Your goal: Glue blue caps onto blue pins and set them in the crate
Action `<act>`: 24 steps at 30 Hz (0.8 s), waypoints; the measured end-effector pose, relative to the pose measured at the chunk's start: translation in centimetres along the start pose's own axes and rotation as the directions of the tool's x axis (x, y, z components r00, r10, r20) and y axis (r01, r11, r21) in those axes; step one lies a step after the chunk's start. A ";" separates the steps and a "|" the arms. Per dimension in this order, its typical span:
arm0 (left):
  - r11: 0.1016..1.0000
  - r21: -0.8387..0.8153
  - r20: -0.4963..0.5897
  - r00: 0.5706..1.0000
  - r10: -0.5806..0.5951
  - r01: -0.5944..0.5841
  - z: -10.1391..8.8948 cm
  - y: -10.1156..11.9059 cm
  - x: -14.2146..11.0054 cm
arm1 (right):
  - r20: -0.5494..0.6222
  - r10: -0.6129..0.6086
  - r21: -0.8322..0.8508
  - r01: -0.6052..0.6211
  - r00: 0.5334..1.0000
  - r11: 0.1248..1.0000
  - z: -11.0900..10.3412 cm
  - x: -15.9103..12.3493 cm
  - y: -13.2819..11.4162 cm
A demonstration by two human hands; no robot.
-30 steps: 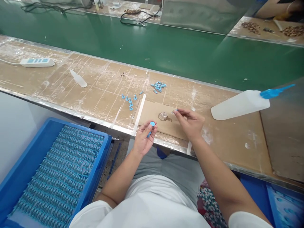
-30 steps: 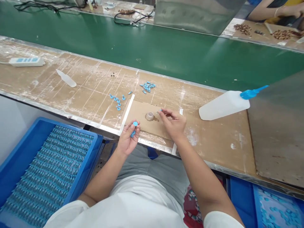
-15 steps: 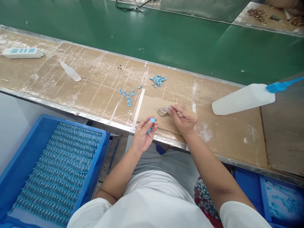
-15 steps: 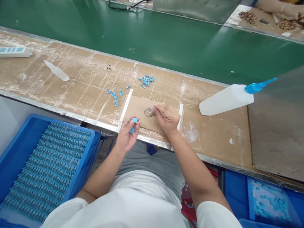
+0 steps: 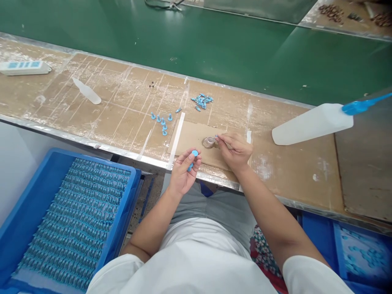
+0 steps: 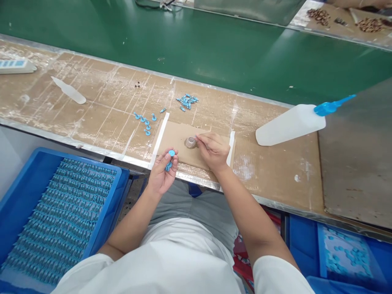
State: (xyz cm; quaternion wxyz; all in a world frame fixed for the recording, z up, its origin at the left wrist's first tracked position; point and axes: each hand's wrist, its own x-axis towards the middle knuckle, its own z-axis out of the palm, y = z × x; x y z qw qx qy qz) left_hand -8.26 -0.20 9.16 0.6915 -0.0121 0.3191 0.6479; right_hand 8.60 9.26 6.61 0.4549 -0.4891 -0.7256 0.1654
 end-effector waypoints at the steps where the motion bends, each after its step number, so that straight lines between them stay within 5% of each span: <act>1: 1.000 -0.006 0.000 1.000 0.000 0.000 0.0 0.0 0.0 | 0.006 -0.005 0.015 0.005 1.000 1.000 0.1 0.0 0.1; 17: 1.000 0.003 -0.003 1.000 -0.003 0.003 0.0 0.1 -0.1 | 0.022 -0.036 0.086 0.034 0.999 0.996 0.3 0.0 0.4; 24: 1.000 -0.007 0.014 1.000 0.004 -0.004 0.3 0.0 0.0 | -0.087 0.149 0.150 -0.135 0.985 0.979 -0.2 0.3 -1.7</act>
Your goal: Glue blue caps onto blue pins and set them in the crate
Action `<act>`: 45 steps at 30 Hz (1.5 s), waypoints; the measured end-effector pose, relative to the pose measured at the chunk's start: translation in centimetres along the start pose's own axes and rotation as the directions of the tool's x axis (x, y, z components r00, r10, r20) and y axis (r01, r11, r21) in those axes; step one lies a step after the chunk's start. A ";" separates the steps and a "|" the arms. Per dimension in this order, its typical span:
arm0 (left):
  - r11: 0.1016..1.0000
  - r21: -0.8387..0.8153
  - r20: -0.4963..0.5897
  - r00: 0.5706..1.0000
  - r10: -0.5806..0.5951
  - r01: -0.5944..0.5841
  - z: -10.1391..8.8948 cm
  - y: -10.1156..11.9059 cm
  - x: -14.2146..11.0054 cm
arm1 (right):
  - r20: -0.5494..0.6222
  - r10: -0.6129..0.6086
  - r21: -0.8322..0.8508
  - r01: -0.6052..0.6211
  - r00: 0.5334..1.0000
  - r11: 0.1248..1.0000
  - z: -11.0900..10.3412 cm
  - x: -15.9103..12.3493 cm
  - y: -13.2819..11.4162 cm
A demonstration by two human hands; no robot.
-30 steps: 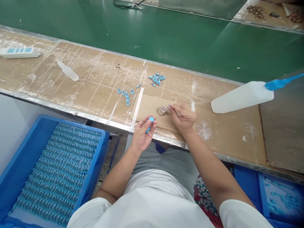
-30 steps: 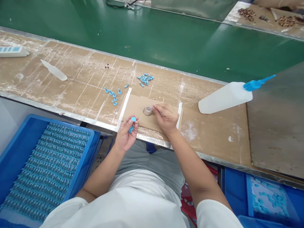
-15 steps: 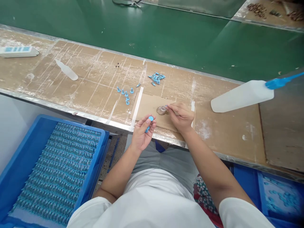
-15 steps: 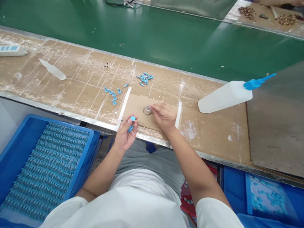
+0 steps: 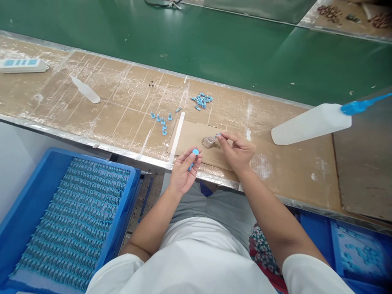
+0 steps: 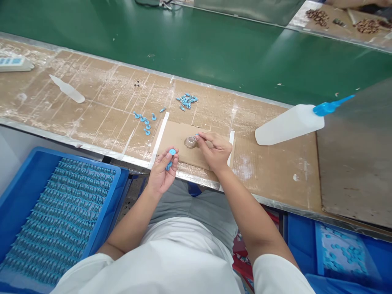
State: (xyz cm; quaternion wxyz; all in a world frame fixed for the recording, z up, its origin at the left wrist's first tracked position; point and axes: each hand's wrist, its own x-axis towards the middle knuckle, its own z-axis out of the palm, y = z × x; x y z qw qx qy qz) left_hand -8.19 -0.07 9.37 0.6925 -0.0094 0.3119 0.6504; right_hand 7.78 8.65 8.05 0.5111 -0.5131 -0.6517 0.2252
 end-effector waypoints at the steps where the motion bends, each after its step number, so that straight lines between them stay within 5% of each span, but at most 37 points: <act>1: 1.000 -0.003 -0.007 1.000 -0.002 0.002 0.1 0.0 0.1 | -0.017 0.055 0.021 -0.055 0.998 0.998 0.0 0.0 -0.5; 5: 0.999 -0.022 -0.044 0.999 -0.030 0.029 0.9 -0.1 0.1 | -0.058 0.265 0.233 -0.245 0.962 0.941 0.1 -0.5 -2.8; 9: 0.999 -0.017 0.002 0.999 -0.039 0.039 1.8 -0.2 -0.5 | -0.033 0.342 0.400 -0.301 0.939 0.866 -0.1 -2.0 -5.8; 16: 1.000 0.026 0.040 0.999 0.004 -0.005 2.4 -0.6 -1.9 | -0.039 0.240 0.433 -0.201 0.970 0.879 -0.6 -4.3 -9.1; 45: 0.996 0.027 0.046 0.996 0.081 -0.082 2.5 -0.5 -2.3 | -0.053 -0.024 0.267 0.038 0.998 0.963 -0.4 -4.9 -8.2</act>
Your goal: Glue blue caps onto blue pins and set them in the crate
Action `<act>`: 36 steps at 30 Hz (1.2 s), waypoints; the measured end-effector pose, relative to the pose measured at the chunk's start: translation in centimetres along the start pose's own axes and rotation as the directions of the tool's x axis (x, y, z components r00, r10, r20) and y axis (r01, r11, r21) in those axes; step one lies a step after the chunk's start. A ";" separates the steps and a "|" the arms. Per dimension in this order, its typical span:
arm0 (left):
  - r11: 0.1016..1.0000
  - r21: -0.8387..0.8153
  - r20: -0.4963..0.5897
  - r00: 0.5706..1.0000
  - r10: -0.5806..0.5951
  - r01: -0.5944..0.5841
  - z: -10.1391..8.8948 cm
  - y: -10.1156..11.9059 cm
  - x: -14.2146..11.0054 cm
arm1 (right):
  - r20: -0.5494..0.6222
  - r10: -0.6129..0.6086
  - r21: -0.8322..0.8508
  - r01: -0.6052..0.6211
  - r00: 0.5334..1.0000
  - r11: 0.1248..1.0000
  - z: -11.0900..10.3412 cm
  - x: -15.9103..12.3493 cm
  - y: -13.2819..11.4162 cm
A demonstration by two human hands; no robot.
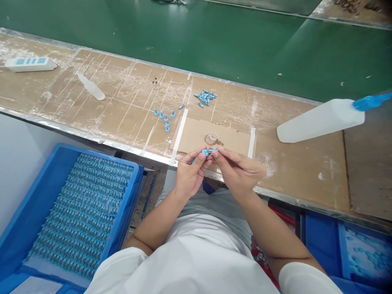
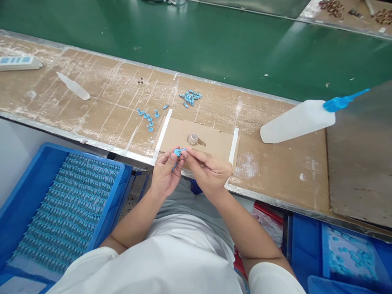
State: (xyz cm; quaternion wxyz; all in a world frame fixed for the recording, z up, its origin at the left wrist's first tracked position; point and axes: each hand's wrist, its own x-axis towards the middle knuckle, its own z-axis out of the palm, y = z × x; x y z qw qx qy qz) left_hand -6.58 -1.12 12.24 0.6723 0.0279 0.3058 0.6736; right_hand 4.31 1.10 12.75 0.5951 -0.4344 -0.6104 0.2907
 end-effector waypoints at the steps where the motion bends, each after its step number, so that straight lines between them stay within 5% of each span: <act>1: 1.000 -0.002 -0.003 1.000 0.000 0.000 0.0 0.0 0.0 | -0.002 -0.012 -0.014 0.012 1.000 1.000 0.0 0.0 0.0; 11: 1.000 0.014 -0.009 1.000 0.004 -0.004 0.2 0.1 -0.1 | -0.041 -0.069 -0.048 0.067 0.997 0.997 0.2 -0.3 -0.2; 21: 0.992 0.113 -0.041 0.997 0.059 -0.054 -0.3 0.1 -0.1 | 0.009 0.019 -0.052 -0.019 1.000 0.998 0.0 -0.2 -1.0; 31: 0.978 0.189 0.011 0.996 0.091 -0.091 -0.7 0.4 -0.4 | 0.130 -0.179 -0.110 0.194 0.975 0.975 -0.7 1.1 -1.3; 36: 0.982 0.162 0.069 0.994 0.091 -0.101 -0.7 0.4 -0.6 | 0.159 -0.178 -0.056 0.189 0.971 0.980 -0.9 1.6 -1.6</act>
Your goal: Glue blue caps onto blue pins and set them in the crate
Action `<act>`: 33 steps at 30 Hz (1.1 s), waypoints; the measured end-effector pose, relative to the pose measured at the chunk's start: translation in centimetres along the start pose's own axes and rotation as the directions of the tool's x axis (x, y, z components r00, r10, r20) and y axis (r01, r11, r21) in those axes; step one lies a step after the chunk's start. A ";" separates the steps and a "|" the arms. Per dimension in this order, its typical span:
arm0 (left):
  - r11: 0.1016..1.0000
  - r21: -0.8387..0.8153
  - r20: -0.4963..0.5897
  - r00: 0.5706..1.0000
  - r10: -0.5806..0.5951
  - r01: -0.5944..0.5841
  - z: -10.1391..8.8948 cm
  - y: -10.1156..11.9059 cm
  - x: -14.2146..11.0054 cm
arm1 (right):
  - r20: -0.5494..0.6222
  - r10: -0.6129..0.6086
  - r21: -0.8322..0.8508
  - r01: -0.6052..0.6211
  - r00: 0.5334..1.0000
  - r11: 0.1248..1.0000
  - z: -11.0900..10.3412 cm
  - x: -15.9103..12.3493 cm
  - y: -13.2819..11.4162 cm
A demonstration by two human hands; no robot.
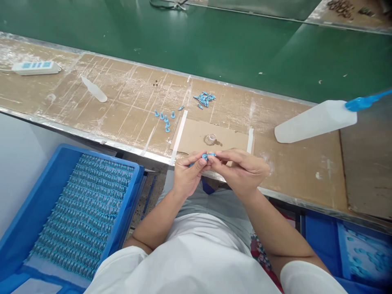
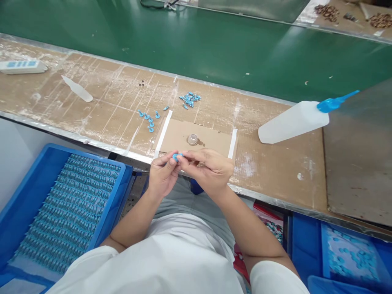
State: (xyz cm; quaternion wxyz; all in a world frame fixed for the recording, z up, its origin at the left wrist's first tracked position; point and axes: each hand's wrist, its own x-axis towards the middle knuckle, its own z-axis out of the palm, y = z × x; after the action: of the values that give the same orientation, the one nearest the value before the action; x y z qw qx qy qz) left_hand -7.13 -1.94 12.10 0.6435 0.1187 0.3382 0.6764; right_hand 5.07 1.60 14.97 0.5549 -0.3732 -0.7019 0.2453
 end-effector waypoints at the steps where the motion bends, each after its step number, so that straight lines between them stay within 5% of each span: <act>1: 1.000 -0.002 -0.002 1.000 0.000 0.000 0.1 0.0 -0.1 | 0.000 0.011 0.007 -0.011 1.000 1.000 0.0 0.0 -0.1; 9: 0.995 -0.060 0.040 0.996 -0.078 0.080 0.9 0.6 -0.6 | 0.022 0.013 0.110 -0.016 1.000 0.994 -0.7 0.3 -0.4; 14: 0.987 -0.043 0.070 0.986 -0.154 0.157 0.8 0.7 -0.9 | 0.025 0.180 0.190 -0.181 0.983 0.965 -0.9 0.1 -1.2; 27: 0.979 -0.021 0.174 0.965 -0.195 0.202 1.5 1.3 -1.4 | 0.199 0.294 0.428 -0.353 0.935 0.832 -0.9 -0.3 -2.7; 33: 0.984 -0.048 0.232 0.960 -0.158 0.174 1.2 1.3 -1.6 | 0.191 0.324 0.378 -0.374 0.927 0.847 -0.9 -0.2 -3.3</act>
State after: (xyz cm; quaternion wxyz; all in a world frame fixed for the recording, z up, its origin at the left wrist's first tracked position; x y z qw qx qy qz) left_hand -7.23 -3.00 14.24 0.7360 0.1444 0.2480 0.6131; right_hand 5.13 -0.60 17.60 0.5233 -0.3553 -0.5876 0.5046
